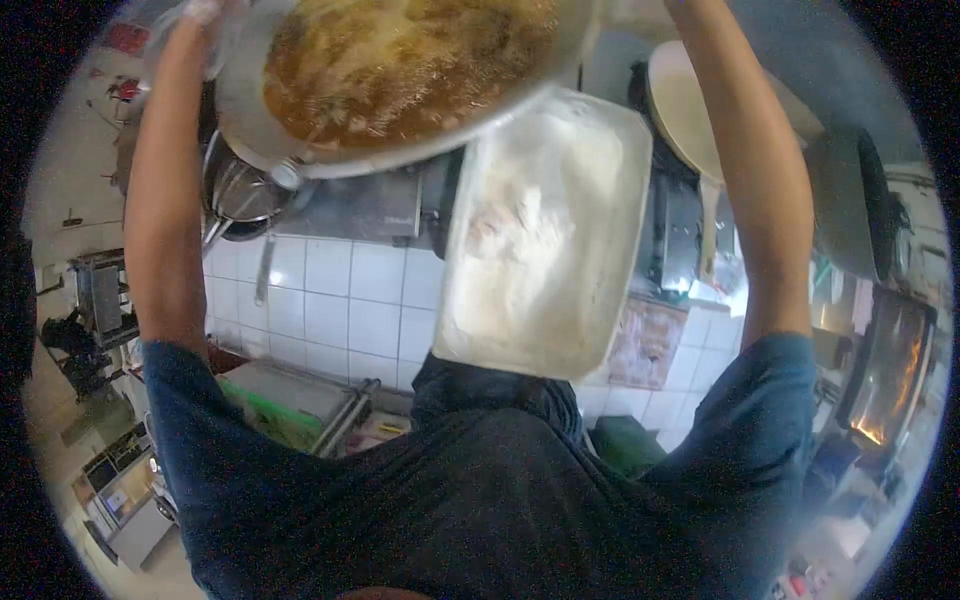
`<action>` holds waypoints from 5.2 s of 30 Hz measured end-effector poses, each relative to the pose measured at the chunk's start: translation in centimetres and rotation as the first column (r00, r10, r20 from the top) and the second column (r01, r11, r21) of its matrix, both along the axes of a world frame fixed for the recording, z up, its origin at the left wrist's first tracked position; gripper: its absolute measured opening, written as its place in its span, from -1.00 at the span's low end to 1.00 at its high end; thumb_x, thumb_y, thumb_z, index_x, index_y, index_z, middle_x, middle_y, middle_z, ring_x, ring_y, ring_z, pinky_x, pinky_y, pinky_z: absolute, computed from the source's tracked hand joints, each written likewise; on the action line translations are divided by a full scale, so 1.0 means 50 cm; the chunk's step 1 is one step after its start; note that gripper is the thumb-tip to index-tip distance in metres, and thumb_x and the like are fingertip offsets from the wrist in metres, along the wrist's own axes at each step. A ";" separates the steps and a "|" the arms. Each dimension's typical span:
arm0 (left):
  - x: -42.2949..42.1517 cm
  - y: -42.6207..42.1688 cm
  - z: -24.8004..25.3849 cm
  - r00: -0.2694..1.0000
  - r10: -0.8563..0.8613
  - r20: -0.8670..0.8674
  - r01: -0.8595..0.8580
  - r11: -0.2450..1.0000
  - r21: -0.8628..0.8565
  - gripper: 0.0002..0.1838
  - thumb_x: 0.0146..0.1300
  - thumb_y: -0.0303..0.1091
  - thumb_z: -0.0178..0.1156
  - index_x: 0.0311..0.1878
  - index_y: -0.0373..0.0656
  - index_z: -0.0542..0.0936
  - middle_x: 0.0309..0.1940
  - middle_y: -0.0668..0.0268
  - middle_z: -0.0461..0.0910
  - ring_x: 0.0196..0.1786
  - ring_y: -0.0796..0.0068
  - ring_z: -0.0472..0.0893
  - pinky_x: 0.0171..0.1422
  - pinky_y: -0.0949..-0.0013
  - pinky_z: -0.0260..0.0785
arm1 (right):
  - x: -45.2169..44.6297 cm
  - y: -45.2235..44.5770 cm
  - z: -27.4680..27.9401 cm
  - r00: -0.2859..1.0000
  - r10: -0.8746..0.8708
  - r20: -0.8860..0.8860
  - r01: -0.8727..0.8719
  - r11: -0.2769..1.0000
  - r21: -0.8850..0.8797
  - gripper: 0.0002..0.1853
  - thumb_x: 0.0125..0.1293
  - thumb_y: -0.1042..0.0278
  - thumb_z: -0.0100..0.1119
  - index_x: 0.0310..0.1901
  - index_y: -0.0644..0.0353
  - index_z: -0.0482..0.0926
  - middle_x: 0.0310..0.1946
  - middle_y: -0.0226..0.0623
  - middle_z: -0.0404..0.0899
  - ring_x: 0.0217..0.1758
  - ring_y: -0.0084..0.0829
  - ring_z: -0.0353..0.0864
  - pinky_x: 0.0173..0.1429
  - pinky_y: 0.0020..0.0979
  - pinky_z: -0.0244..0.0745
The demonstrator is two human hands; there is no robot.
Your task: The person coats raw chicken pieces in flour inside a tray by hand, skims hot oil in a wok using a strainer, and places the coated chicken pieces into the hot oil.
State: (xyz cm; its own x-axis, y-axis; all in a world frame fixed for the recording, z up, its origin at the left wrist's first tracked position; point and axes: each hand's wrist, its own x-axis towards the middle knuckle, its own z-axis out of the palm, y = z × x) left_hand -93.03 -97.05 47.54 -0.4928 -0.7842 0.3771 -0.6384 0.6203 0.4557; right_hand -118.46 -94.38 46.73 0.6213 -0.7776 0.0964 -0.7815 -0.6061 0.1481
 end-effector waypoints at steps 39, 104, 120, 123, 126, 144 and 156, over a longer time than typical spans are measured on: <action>-0.186 0.551 -0.831 0.749 0.626 0.219 -0.504 0.324 0.800 -0.46 0.20 -0.10 0.18 0.14 -0.27 0.43 0.04 -0.02 0.49 0.07 0.11 0.50 0.14 0.12 0.34 | -0.041 0.540 -0.805 -0.429 -0.892 -0.144 -0.676 0.211 0.706 -0.59 0.19 0.45 0.20 0.10 0.29 0.47 0.00 -0.27 0.57 -0.05 -0.46 0.57 0.00 -0.46 0.50; -0.110 0.637 -0.853 0.915 0.386 0.114 -0.374 0.711 0.595 -0.57 -0.01 -0.14 0.22 -0.10 -0.21 0.55 -0.19 0.00 0.48 -0.06 -0.02 0.45 0.05 -0.01 0.23 | 0.127 0.145 -0.751 0.876 -0.481 0.032 0.389 0.744 0.543 -0.61 0.20 0.01 0.04 -0.05 0.04 0.58 -0.04 -0.11 0.60 0.03 -0.08 0.59 0.07 -0.20 0.51; -0.128 0.656 -0.787 0.942 0.333 -0.047 -0.284 0.862 0.419 -0.83 0.01 -0.41 0.19 -0.32 -0.26 0.59 -0.44 0.02 0.59 -0.35 0.03 0.58 -0.22 0.14 0.41 | -0.010 0.268 -0.699 0.407 -0.604 0.685 0.096 0.775 0.625 -0.61 0.11 0.21 0.28 -0.03 0.19 0.59 -0.12 -0.09 0.64 -0.04 -0.23 0.62 0.12 -0.30 0.48; -0.141 0.620 -0.693 0.880 0.464 -0.104 -0.355 0.787 0.505 -0.82 0.03 -0.42 0.18 -0.29 -0.29 0.60 -0.40 0.00 0.61 -0.31 0.04 0.61 -0.19 0.15 0.42 | -0.016 0.333 -0.619 0.308 -0.537 0.785 0.096 0.839 0.536 -0.65 0.12 0.25 0.28 -0.06 0.19 0.60 -0.14 -0.10 0.64 -0.07 -0.24 0.62 0.08 -0.34 0.48; -0.169 0.599 -0.676 0.827 0.528 -0.193 -0.370 0.769 0.521 -0.84 0.00 -0.42 0.20 -0.37 -0.32 0.60 -0.48 -0.01 0.60 -0.39 0.06 0.61 -0.26 0.13 0.43 | -0.041 0.379 -0.628 0.369 -0.535 0.760 0.212 0.845 0.491 -0.67 0.12 0.28 0.28 -0.08 0.19 0.61 -0.15 -0.12 0.64 -0.08 -0.23 0.63 0.07 -0.35 0.49; -0.083 0.343 -0.075 0.976 -0.005 -0.217 -0.046 0.972 -0.229 -0.75 0.00 -0.26 0.20 -0.34 -0.25 0.53 -0.44 0.09 0.51 -0.38 0.11 0.51 -0.22 0.10 0.36 | -0.112 0.259 -0.136 0.580 -0.233 0.781 0.065 0.968 0.240 -0.59 0.17 0.19 0.30 0.03 0.15 0.58 -0.12 -0.32 0.66 -0.11 -0.44 0.65 0.04 -0.37 0.54; -0.044 0.044 -0.145 0.927 0.333 0.172 -0.353 0.929 0.106 -0.75 0.08 -0.47 0.07 -0.18 -0.34 0.58 -0.13 -0.09 0.57 -0.03 0.01 0.58 0.10 0.15 0.43 | -0.055 -0.274 -0.388 0.932 -0.278 0.233 0.256 0.959 0.119 -0.70 0.32 0.21 0.05 -0.01 0.16 0.55 -0.12 -0.24 0.62 -0.07 -0.39 0.59 0.08 -0.36 0.47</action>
State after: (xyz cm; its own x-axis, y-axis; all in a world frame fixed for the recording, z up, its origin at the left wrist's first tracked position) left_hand -95.24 -94.87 40.29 -0.2267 -0.9529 0.2015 -0.8676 0.2916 0.4028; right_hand -121.19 -108.07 27.31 0.3553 -0.9235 0.1449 -0.9216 -0.3720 -0.1110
